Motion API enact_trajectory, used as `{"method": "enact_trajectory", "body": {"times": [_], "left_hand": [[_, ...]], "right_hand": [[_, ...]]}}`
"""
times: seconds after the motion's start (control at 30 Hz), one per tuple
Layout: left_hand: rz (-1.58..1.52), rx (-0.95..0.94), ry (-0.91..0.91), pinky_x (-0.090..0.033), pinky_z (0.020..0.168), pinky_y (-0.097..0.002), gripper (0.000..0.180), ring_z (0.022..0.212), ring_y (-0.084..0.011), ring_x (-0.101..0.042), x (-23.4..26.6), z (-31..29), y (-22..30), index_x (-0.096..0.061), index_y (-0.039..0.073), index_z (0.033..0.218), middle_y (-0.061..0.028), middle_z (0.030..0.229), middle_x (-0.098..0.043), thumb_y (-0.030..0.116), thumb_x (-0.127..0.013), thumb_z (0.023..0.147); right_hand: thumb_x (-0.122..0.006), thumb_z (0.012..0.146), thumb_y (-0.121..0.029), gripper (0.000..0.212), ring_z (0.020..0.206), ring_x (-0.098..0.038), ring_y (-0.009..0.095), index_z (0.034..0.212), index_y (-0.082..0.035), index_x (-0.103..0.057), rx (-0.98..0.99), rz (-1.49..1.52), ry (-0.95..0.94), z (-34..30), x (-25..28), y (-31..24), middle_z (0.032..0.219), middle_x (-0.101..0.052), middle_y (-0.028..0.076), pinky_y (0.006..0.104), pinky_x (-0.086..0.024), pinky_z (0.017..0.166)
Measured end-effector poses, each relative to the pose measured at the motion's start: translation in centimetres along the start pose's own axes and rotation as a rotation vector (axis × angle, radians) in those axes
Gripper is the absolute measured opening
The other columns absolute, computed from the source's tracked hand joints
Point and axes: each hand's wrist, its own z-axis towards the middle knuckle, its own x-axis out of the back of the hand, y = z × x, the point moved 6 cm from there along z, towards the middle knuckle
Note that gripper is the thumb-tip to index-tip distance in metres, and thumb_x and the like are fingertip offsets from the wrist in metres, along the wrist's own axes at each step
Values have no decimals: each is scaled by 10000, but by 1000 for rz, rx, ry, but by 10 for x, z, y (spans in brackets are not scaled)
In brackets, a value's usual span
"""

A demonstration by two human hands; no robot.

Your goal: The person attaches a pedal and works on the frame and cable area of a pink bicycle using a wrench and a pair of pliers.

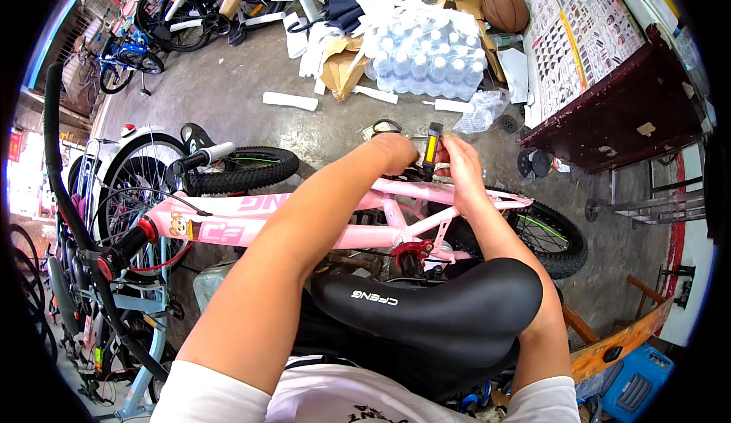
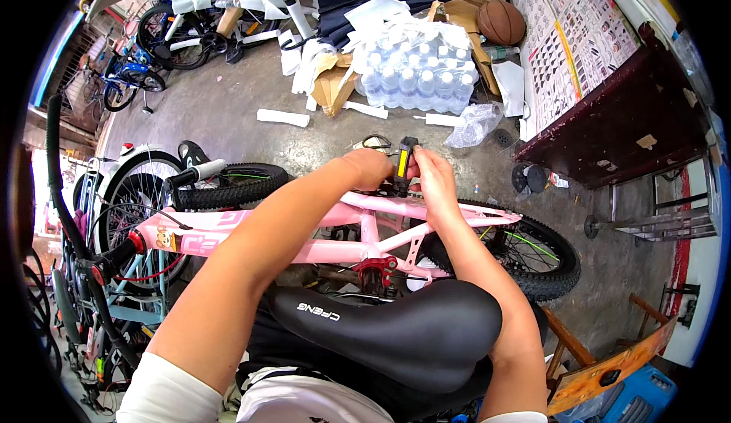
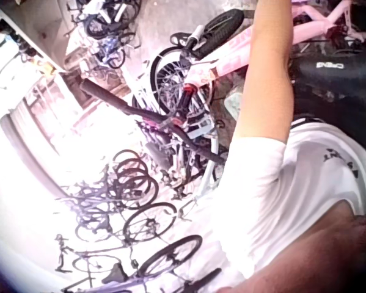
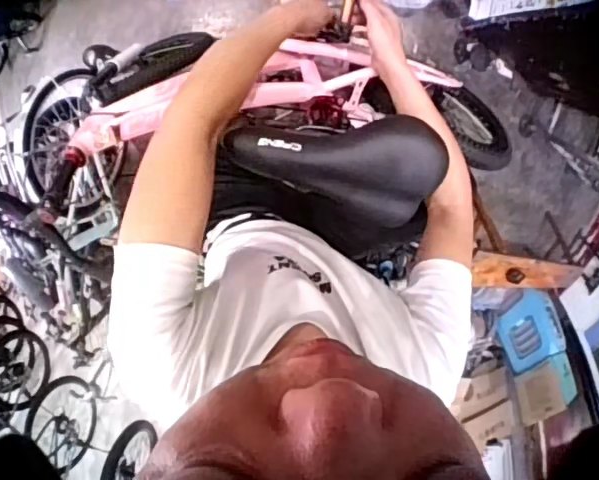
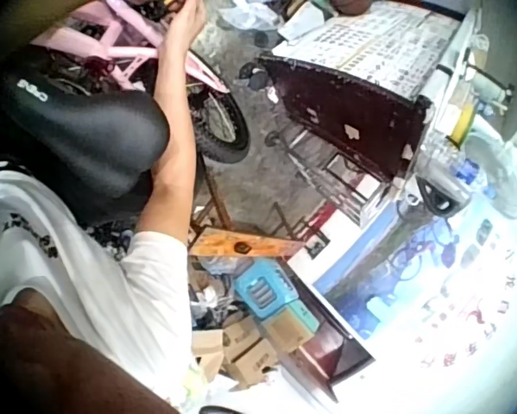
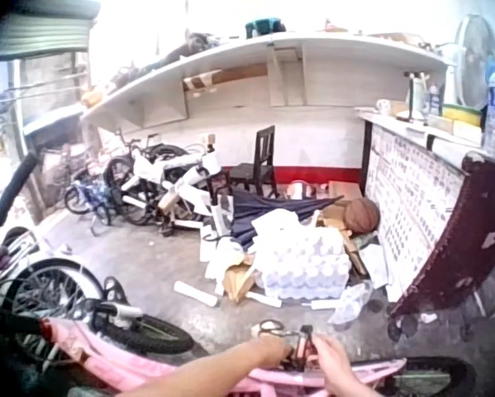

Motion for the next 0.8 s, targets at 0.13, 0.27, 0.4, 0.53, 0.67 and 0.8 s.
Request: {"method": "enact_trajectory", "body": {"times": [0.13,0.27,0.4,0.53,0.67,0.8], "left_hand": [[148,65,-97,-548,777,-455,198,932,-356,-692,6,-32,-24,-733,51,919,-171,949,-718,133,-590,810],[155,72,-175,-549,756,-465,196,908,-361,-693,25,-78,-17,-730,53,913,-176,912,-715,162,-599,814],[90,60,-140,-549,735,-469,203,883,-373,-691,44,-103,9,-730,51,901,-183,902,-714,175,-598,810],[96,29,-85,-549,734,-474,198,868,-380,-696,54,-108,29,-732,44,884,-198,882,-713,170,-602,804],[67,38,-88,-548,742,-473,201,865,-378,-700,63,-114,37,-732,31,862,-207,877,-712,166,-595,804],[28,38,-78,-546,736,-474,212,860,-380,-699,65,-115,40,-732,28,860,-206,874,-712,173,-587,810]], "right_hand": [[-540,974,-361,296,728,-572,90,895,-95,-646,-2,8,4,2,0,3,765,-606,-20,270,-442,627],[-541,974,-363,298,721,-570,89,891,-95,-644,-4,18,27,1,2,3,756,-602,-25,268,-442,629],[-543,972,-366,301,714,-569,86,883,-95,-639,-2,24,-6,0,1,2,753,-603,-26,267,-441,627],[-542,971,-366,301,710,-568,79,879,-96,-638,0,18,8,0,1,1,744,-600,-27,265,-441,622],[-541,971,-362,299,707,-567,76,873,-97,-639,4,12,9,-1,1,0,742,-601,-29,261,-438,615],[-540,972,-353,293,705,-567,79,869,-98,-639,3,22,2,0,0,1,749,-603,-27,263,-437,610]]}}
